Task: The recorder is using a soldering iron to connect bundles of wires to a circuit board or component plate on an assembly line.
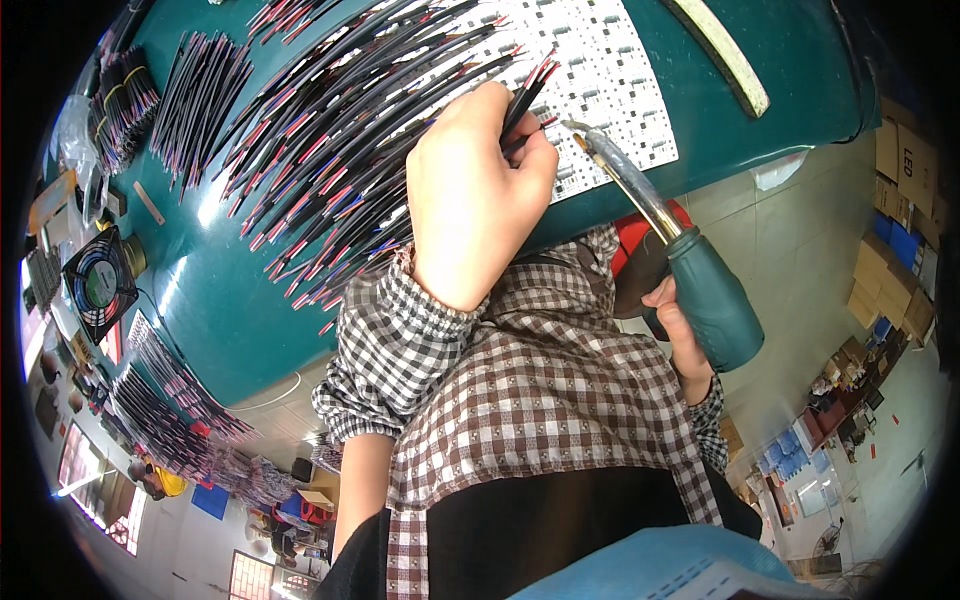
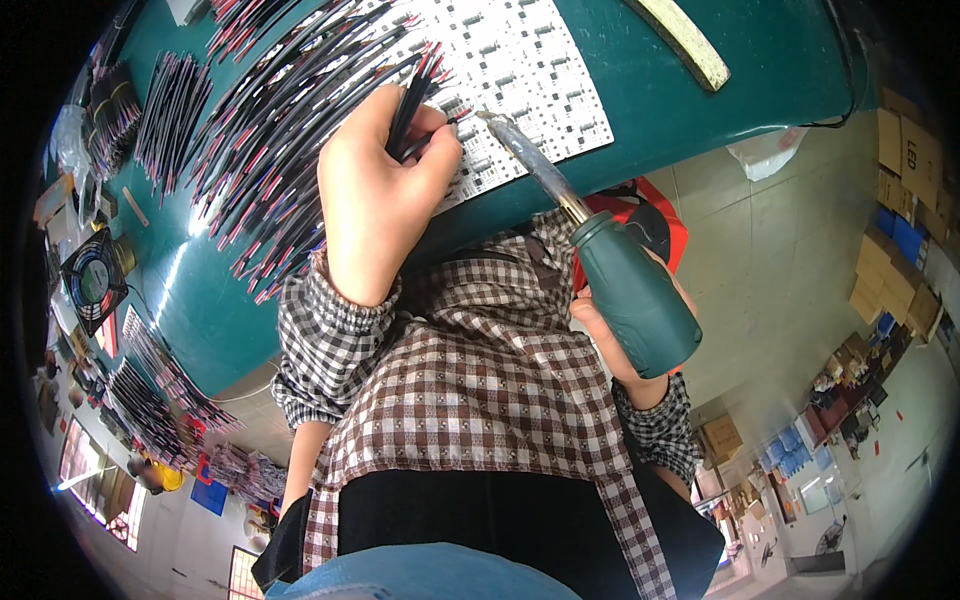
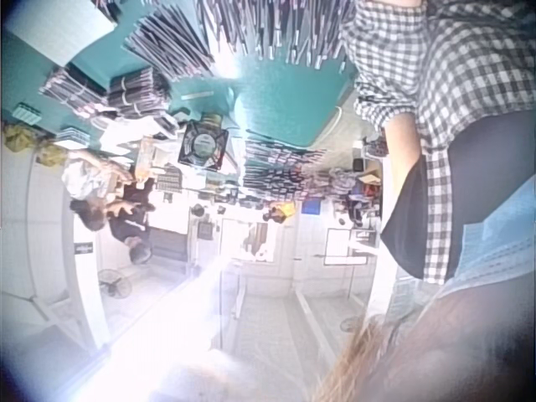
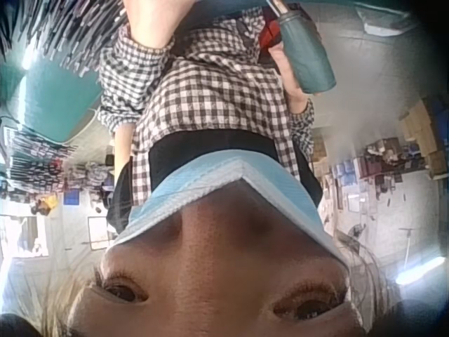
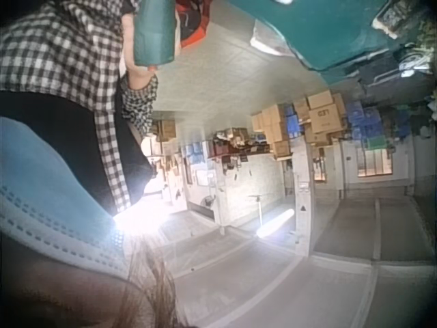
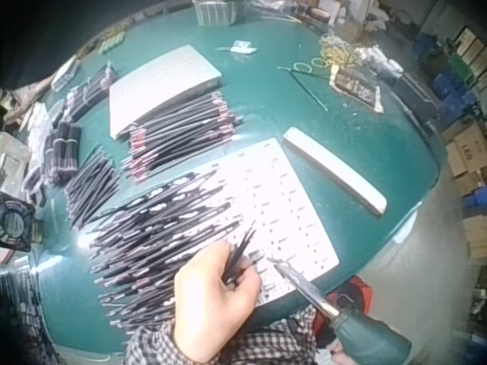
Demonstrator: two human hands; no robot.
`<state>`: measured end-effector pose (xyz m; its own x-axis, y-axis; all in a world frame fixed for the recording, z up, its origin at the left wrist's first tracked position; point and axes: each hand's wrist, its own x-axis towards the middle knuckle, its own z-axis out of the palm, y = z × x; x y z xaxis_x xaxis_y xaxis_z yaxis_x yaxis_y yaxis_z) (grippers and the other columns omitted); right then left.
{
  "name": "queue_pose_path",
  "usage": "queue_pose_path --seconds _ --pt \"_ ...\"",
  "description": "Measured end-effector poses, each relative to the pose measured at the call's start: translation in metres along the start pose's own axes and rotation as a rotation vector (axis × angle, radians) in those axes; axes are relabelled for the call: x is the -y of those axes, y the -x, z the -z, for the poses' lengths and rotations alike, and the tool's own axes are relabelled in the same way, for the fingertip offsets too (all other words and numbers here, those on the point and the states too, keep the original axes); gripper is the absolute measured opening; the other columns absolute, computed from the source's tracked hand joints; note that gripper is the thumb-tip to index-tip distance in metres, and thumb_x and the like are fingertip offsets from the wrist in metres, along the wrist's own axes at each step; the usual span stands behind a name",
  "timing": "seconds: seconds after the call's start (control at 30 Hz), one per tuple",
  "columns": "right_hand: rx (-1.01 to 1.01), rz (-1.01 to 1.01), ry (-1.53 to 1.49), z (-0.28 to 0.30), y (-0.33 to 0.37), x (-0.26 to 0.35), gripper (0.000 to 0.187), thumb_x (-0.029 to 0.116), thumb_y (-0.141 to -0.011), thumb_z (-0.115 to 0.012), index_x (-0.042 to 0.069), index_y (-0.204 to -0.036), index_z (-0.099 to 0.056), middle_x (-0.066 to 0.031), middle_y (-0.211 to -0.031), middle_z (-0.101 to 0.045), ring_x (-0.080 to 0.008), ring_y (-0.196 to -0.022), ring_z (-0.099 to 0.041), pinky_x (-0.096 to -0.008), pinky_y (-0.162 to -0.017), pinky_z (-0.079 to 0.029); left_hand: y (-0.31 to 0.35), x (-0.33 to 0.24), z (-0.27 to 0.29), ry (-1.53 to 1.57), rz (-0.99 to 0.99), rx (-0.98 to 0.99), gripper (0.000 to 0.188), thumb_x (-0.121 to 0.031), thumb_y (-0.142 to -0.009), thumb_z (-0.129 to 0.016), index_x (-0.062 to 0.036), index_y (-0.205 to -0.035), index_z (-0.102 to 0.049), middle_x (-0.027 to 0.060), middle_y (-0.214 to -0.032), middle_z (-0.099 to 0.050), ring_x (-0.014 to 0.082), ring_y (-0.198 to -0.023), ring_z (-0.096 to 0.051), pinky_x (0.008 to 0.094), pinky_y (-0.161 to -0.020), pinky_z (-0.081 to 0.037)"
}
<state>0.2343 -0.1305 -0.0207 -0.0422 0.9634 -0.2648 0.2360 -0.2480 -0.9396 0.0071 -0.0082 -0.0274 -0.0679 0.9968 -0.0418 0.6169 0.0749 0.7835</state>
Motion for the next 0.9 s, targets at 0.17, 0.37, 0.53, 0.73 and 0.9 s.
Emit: queue_pose_path --seconds 0.17,0.37,0.53,0.73,0.9 --pt "-0.027 0.014 -0.073 -0.016 -0.012 0.028 0.035 0.022 -0.087 -0.053 -0.009 -0.104 -0.053 -0.0164 -0.093 -0.057 -0.0262 -0.090 -0.058 -0.0334 -0.071 -0.053 0.001 0.001 -0.001 0.015 -0.003 0.003 0.011 -0.008 -0.068 -0.060 -0.0008 -0.071 -0.053 0.0131 -0.064 -0.054 0.0306 -0.061 -0.055 0.0384 -0.055 -0.044" --pt "-0.021 0.027 -0.060 -0.014 -0.011 0.027 0.045 0.028 -0.088 -0.052 -0.013 -0.107 -0.051 -0.0208 -0.100 -0.056 -0.0301 -0.095 -0.058 -0.0338 -0.071 -0.054 0.001 0.000 0.000 0.020 -0.001 0.008 0.011 -0.008 -0.067 -0.060 -0.0005 -0.071 -0.053 0.0129 -0.065 -0.054 0.0303 -0.062 -0.056 0.0384 -0.056 -0.044" --pt "-0.021 0.066 -0.063 -0.015 -0.014 0.030 0.042 0.028 -0.087 -0.054 -0.012 -0.100 -0.053 -0.0191 -0.092 -0.058 -0.0269 -0.085 -0.059 -0.0332 -0.069 -0.053 0.001 0.001 0.000 0.010 -0.005 0.006 0.011 -0.008 -0.068 -0.060 -0.0003 -0.071 -0.053 0.0134 -0.066 -0.055 0.0308 -0.062 -0.056 0.0386 -0.056 -0.044" --pt "-0.015 0.120 -0.106 -0.010 -0.016 0.026 0.039 0.026 -0.086 -0.055 -0.011 -0.098 -0.054 -0.0169 -0.085 -0.058 -0.0260 -0.082 -0.059 -0.0345 -0.071 -0.050 0.003 0.000 -0.002 0.007 0.019 -0.028 0.013 -0.009 -0.070 -0.061 0.0002 -0.073 -0.053 0.0145 -0.066 -0.056 0.0316 -0.062 -0.056 0.0395 -0.056 -0.044" --pt "-0.033 0.071 -0.121 -0.017 -0.013 0.028 0.038 0.024 -0.087 -0.054 -0.011 -0.100 -0.053 -0.0185 -0.090 -0.057 -0.0260 -0.085 -0.058 -0.0332 -0.070 -0.052 0.002 0.001 -0.002 -0.008 -0.022 -0.055 0.013 -0.010 -0.071 -0.061 0.0002 -0.072 -0.053 0.0147 -0.065 -0.056 0.0319 -0.060 -0.056 0.0393 -0.055 -0.044"
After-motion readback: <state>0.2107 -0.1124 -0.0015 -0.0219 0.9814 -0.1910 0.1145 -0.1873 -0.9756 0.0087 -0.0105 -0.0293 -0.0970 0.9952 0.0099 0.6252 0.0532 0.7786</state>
